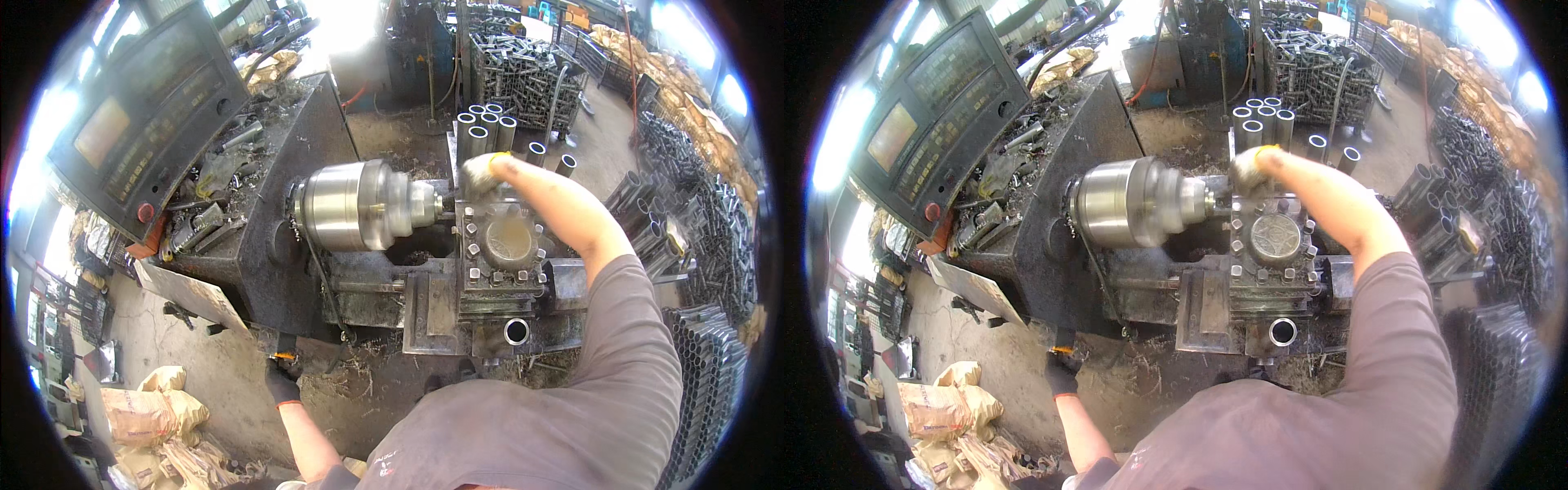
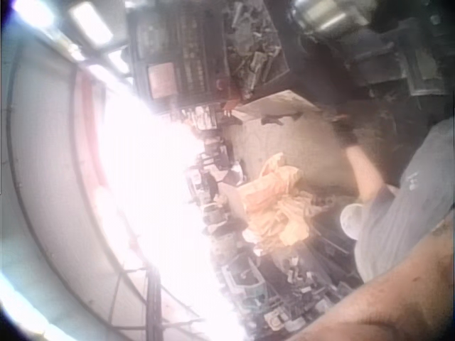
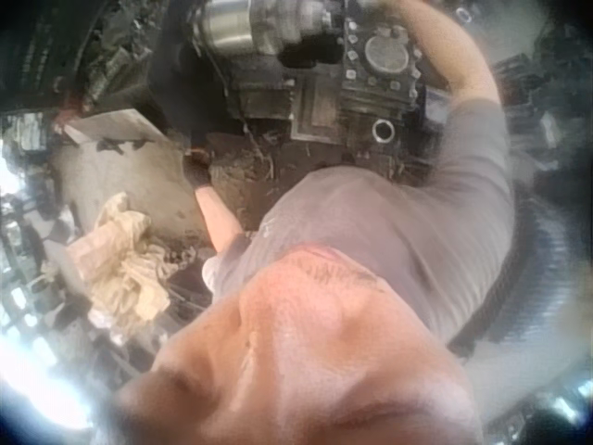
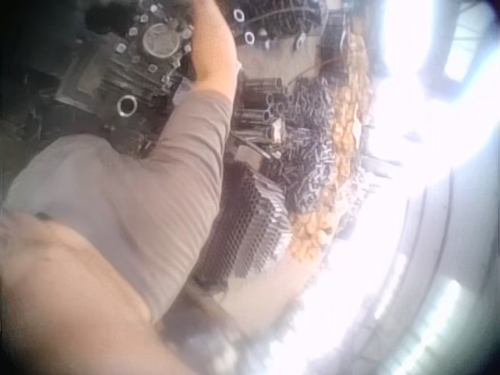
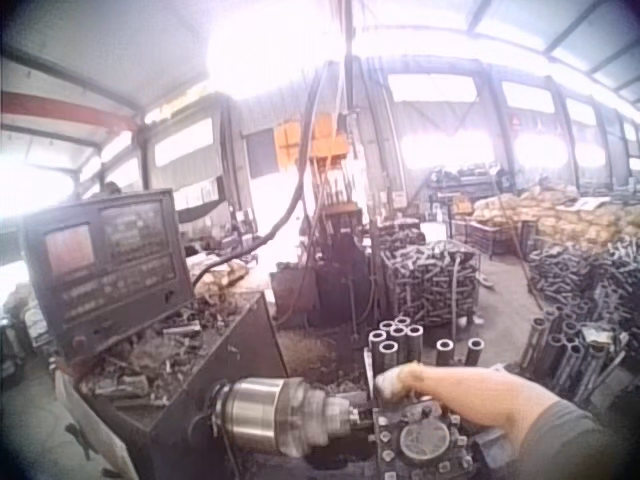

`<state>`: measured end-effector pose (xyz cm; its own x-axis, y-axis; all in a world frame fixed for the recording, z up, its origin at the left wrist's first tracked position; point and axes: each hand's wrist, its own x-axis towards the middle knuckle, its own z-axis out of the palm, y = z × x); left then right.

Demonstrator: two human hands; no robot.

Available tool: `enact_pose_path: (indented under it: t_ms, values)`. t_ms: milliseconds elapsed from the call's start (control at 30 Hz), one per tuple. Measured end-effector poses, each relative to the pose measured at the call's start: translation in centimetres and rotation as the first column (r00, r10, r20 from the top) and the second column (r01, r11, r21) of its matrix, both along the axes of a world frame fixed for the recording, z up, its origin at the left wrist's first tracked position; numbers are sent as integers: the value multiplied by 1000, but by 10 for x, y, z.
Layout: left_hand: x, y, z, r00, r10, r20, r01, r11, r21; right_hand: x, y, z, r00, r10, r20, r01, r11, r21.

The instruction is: The person repeatedly loads metal tubes into a lathe chuck, secures them, and removes them after processing. The person handles the tubes one at a time, placing them into a nearby stack after removal.

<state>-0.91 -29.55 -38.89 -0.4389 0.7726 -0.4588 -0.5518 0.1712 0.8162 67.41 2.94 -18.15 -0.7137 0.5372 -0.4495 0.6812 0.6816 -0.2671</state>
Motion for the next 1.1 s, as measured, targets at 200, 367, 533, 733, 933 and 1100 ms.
enact_pose_path:
  t_ms: [200,367,533,733,933,1100]
  values:
    - [44,-37,-79,992,74,-100,-59,988,141,-6,25,74,915,-310,-258,394,548,738]
    - [96,-126,-204,557,-425,-714,333,901,-277,-48,0,86,767,-622,-159,642,741,198]
    - [84,-221,-253,-333,-819,-466,404,323,-856,-46,-18,33,913,-404,56,408,903,-133]
    - [76,-272,-257,-442,-872,-208,272,91,-958,-64,-25,-14,976,-173,-130,175,985,3]
    - [95,-244,-268,-376,-849,-371,393,216,-894,-61,-43,17,980,168,-107,-149,975,167]
    - [108,-200,-267,74,-856,-512,573,457,-680,-43,-24,23,890,-455,-23,380,769,-514]
